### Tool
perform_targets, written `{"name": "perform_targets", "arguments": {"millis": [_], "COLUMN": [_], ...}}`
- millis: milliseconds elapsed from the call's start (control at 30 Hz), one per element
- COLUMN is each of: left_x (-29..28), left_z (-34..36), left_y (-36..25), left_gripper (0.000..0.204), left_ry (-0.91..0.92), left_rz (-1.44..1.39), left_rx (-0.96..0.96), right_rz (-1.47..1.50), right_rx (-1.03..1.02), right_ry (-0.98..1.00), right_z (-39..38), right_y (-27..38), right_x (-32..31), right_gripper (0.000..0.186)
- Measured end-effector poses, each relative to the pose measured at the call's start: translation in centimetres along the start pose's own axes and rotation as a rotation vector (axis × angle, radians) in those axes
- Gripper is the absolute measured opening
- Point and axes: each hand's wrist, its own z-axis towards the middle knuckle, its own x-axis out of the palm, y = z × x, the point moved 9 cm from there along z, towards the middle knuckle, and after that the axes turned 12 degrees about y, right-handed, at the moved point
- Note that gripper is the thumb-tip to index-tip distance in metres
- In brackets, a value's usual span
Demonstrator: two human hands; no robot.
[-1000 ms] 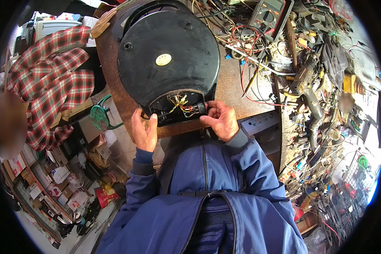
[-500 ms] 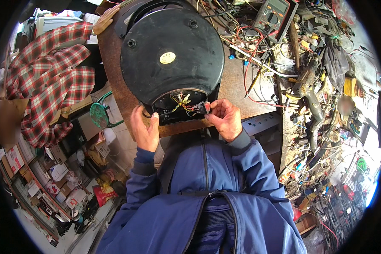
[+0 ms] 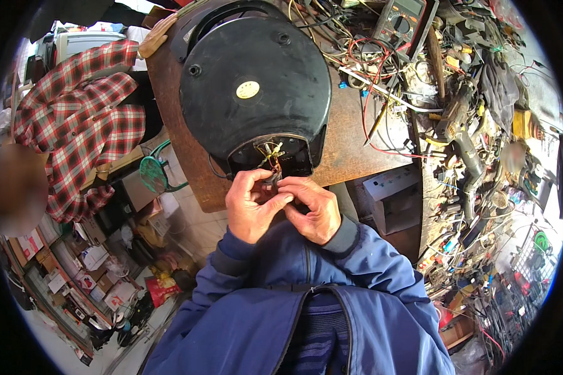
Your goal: The person places a black circular electronic device on a cluttered workbench and uses a power drill to remove screws from its back panel. After opening the casing, the person uses a multimeter to test the internal wiring and components.
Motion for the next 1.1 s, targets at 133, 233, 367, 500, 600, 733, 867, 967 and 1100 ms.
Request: {"name": "perform_targets", "arguments": {"millis": [133,233,367,500,600,733,867,967,1100], "left_x": [-1.4,-2.4,-4.2,-4.1,-4.0,-4.1,-3.9,-4.0,-3.9], "left_z": [-0.1,-0.5,-1.0,-0.5,-0.4,-0.5,-0.5,-0.6,-0.7], "left_y": [1.8,3.5,6.3,6.2,6.2,6.5,6.3,6.3,6.4], "left_gripper": [0.046,0.035,0.035,0.035,0.036,0.037,0.037,0.037,0.036], "left_ry": [0.064,0.033,0.012,0.052,0.06,0.057,0.05,0.045,0.054], "left_rz": [0.109,-0.104,-0.383,-0.469,-0.497,-0.517,-0.528,-0.526,-0.524], "left_rx": [0.012,-0.091,-0.188,-0.208,-0.206,-0.208,-0.227,-0.225,-0.201], "right_rz": [0.117,0.089,0.074,0.041,0.062,0.062,0.063,0.043,0.052], "right_rx": [-0.008,0.005,0.04,0.116,0.159,0.159,0.165,0.168,0.202], "right_ry": [0.037,0.056,0.171,0.219,0.198,0.187,0.192,0.202,0.221], "right_z": [-0.1,-0.9,-2.5,-4.1,-4.2,-4.3,-4.3,-4.3,-4.2], "right_y": [-0.6,-0.2,-0.5,-2.8,-3.5,-3.6,-3.8,-3.8,-3.8], "right_x": [0.9,1.0,1.2,1.3,1.3,1.2,1.2,1.2,1.1], "right_gripper": [0.031,0.029,0.02,0.016,0.016,0.016,0.015,0.014,0.013]}}
